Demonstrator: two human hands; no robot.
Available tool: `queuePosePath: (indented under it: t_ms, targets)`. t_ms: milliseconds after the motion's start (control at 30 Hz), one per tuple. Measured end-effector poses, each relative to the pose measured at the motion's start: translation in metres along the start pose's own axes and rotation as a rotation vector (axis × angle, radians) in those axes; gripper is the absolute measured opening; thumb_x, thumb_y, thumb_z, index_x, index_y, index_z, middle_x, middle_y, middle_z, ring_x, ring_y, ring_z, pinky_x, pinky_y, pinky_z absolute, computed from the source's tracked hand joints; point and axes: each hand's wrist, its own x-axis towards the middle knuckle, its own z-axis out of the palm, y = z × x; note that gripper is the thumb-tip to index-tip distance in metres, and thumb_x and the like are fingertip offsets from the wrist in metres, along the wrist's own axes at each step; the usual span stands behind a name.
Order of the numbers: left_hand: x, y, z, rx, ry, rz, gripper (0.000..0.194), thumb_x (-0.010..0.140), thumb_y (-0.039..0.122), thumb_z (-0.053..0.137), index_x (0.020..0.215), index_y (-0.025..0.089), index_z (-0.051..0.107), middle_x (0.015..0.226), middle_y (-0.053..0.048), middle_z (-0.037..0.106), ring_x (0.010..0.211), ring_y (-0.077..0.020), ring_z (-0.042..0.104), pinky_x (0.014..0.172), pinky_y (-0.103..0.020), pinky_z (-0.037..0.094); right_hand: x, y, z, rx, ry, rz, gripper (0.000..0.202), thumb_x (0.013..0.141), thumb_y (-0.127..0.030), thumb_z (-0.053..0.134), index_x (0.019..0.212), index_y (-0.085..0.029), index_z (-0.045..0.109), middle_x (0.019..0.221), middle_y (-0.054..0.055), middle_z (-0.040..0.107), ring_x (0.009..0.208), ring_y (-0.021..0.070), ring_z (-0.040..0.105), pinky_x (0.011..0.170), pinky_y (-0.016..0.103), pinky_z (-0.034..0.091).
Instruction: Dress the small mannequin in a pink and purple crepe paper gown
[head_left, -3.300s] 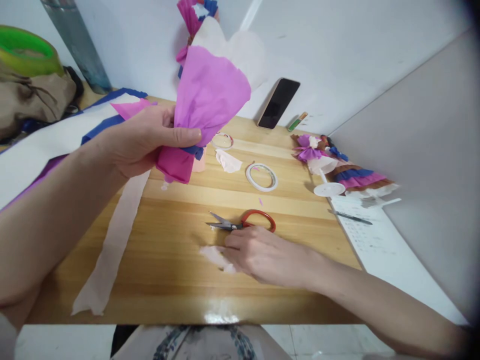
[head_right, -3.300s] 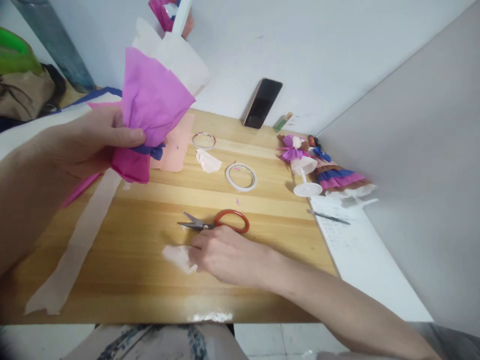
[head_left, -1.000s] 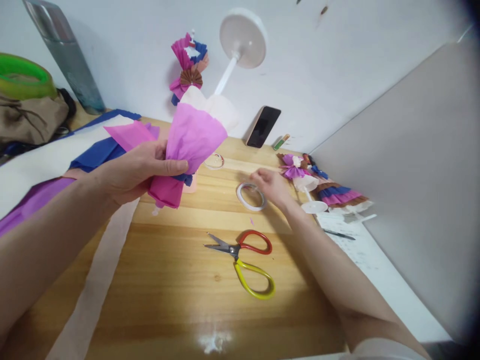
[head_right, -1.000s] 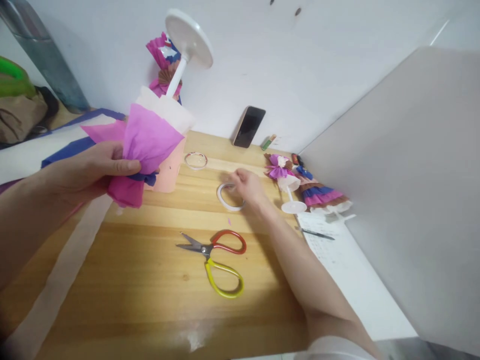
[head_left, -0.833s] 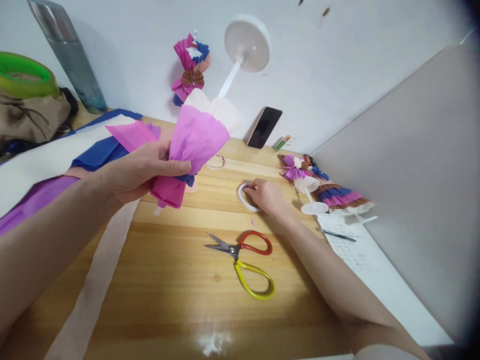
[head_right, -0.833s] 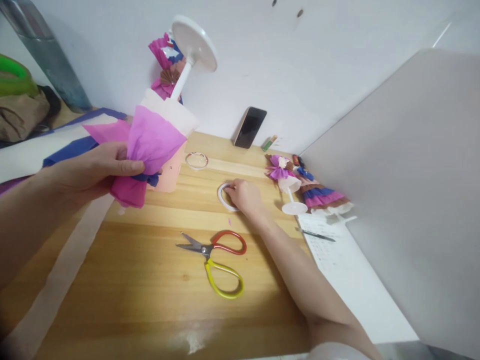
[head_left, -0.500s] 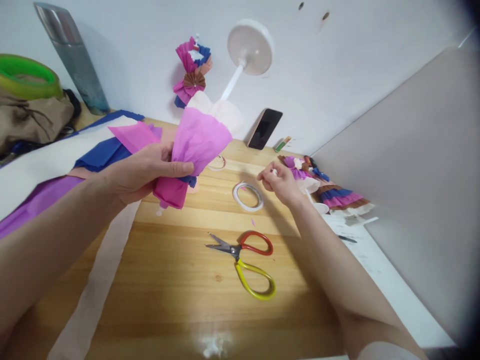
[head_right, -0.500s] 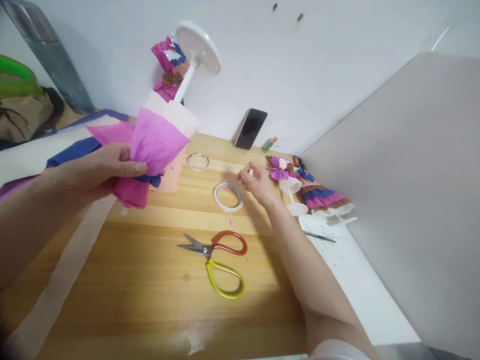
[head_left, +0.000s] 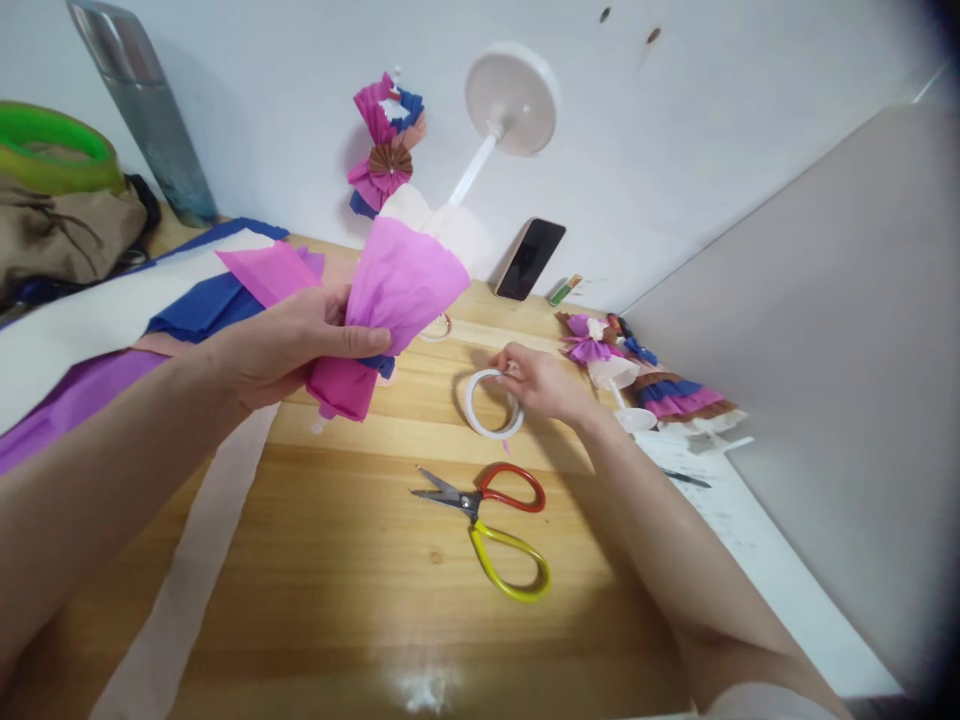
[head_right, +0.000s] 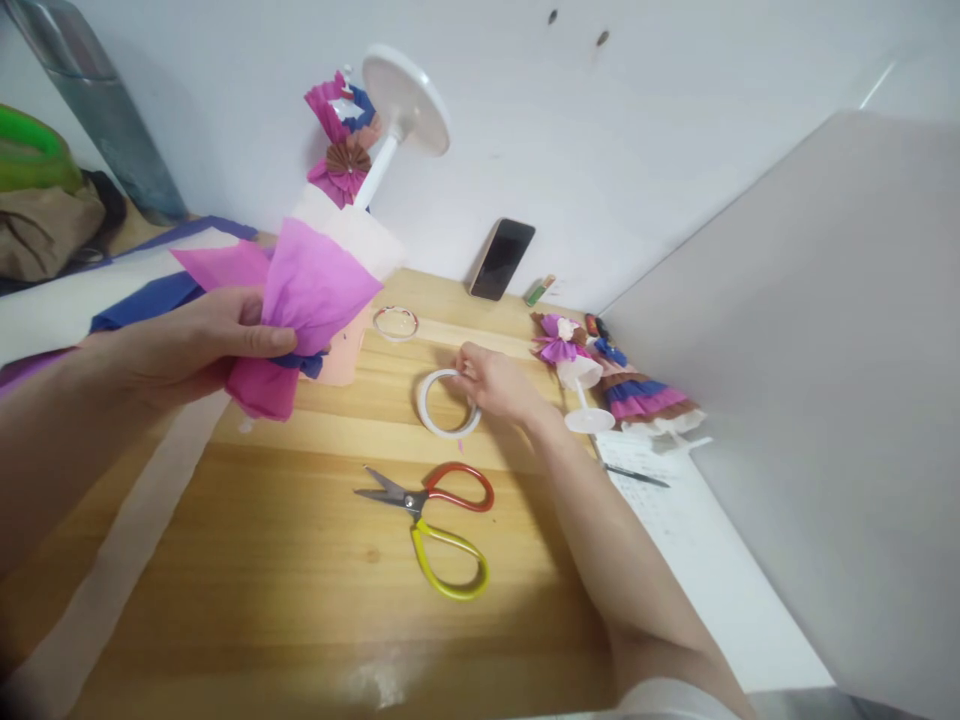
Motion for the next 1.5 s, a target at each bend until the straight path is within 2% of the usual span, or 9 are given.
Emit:
queuePosePath:
  t_ms: [133, 333, 600, 733, 967, 1167, 1233, 1400, 1500]
  targets:
    - [0.002, -0.001, 0.001, 0.023, 0.012, -0.001, 0.026, 0.064, 0.026, 0.083, 0.081, 0.013, 0.068, 0.068, -0.004, 0.067, 0.054, -0.0106, 0.061, 0.043, -0.013, 0.048, -0.01, -0.004, -0.002, 0.149, -0.05, 0.051, 0.021, 0.075, -0.038, 0.066, 0.074, -0.02, 0.054, 0.07, 0.0, 0.061, 0.06, 0.0138, 0.051, 0.057, 0.026, 0.039]
    - [0.001, -0.003, 0.001, 0.05, -0.005, -0.001, 0.023, 0.066, 0.026, 0.082, 0.079, 0.013, 0.068, 0.066, -0.004, 0.067, 0.049, -0.0098, 0.058, 0.041, -0.014, 0.046, -0.002, -0.01, 0.013, 0.37, -0.146, 0.111, 0.039, 0.067, -0.049, 0.069, 0.091, -0.019, 0.066, 0.069, 0.0, 0.062, 0.053, 0.0114, 0.049, 0.049, 0.024, 0.039]
    - [-0.005, 0.003, 0.004, -0.002, -0.089, -0.005, 0.021, 0.073, 0.022, 0.077, 0.082, 0.011, 0.062, 0.063, 0.0, 0.064, 0.04, -0.0063, 0.053, 0.038, -0.013, 0.044, 0.005, -0.012, 0.018, 0.392, -0.286, 0.162, 0.044, 0.073, -0.061, 0.063, 0.071, -0.017, 0.066, 0.046, -0.005, 0.046, 0.041, 0.0079, 0.034, 0.043, 0.022, 0.029]
    - [-0.005, 0.003, 0.005, -0.004, -0.091, -0.02, 0.017, 0.075, 0.021, 0.075, 0.081, 0.012, 0.061, 0.062, 0.001, 0.064, 0.039, -0.0058, 0.053, 0.037, -0.012, 0.044, 0.007, -0.013, 0.021, 0.307, -0.206, 0.154, 0.047, 0.078, -0.059, 0.06, 0.056, -0.018, 0.058, 0.049, -0.006, 0.043, 0.048, 0.0082, 0.035, 0.051, 0.023, 0.032]
    - [0.0, 0.0, 0.001, 0.002, -0.072, -0.011, 0.023, 0.067, 0.028, 0.081, 0.078, 0.015, 0.065, 0.06, -0.002, 0.064, 0.036, -0.0094, 0.051, 0.032, -0.018, 0.042, 0.006, -0.017, 0.026, 0.265, -0.06, 0.175, 0.04, 0.076, -0.053, 0.064, 0.058, -0.018, 0.056, 0.056, -0.002, 0.053, 0.054, 0.0111, 0.04, 0.056, 0.025, 0.03]
    - [0.007, -0.024, 0.008, -0.128, -0.087, 0.057, 0.031, 0.064, 0.028, 0.085, 0.087, 0.014, 0.07, 0.081, -0.005, 0.071, 0.07, -0.0131, 0.065, 0.063, -0.018, 0.054, 0.002, -0.024, 0.025, 0.464, -0.157, 0.218, 0.048, 0.078, -0.065, 0.05, 0.064, -0.019, 0.051, 0.049, -0.001, 0.049, 0.043, 0.0105, 0.041, 0.044, 0.023, 0.032]
    - [0.01, -0.038, 0.014, -0.226, -0.14, -0.05, 0.035, 0.067, 0.027, 0.083, 0.096, 0.015, 0.07, 0.091, -0.006, 0.073, 0.079, -0.0153, 0.067, 0.071, -0.02, 0.055, 0.0, -0.029, 0.023, 0.524, -0.194, 0.202, 0.046, 0.077, -0.065, 0.048, 0.068, -0.02, 0.05, 0.055, 0.0, 0.054, 0.044, 0.0105, 0.045, 0.044, 0.023, 0.036]
    - [0.014, -0.065, 0.019, -0.326, -0.077, -0.249, 0.031, 0.068, 0.029, 0.081, 0.093, 0.015, 0.067, 0.078, -0.007, 0.072, 0.065, -0.0177, 0.067, 0.052, -0.022, 0.053, -0.007, -0.043, 0.018, 0.502, -0.316, 0.158, 0.04, 0.069, -0.056, 0.06, 0.082, -0.018, 0.06, 0.059, -0.001, 0.057, 0.04, 0.009, 0.04, 0.04, 0.023, 0.031]
    - [0.018, -0.075, 0.018, -0.337, -0.02, -0.289, 0.028, 0.074, 0.031, 0.076, 0.094, 0.015, 0.066, 0.08, -0.01, 0.073, 0.068, -0.0193, 0.068, 0.05, -0.022, 0.053, -0.008, -0.044, 0.019, 0.374, -0.257, 0.185, 0.024, 0.07, -0.042, 0.064, 0.068, -0.018, 0.062, 0.053, -0.001, 0.054, 0.044, 0.01, 0.041, 0.045, 0.024, 0.031]
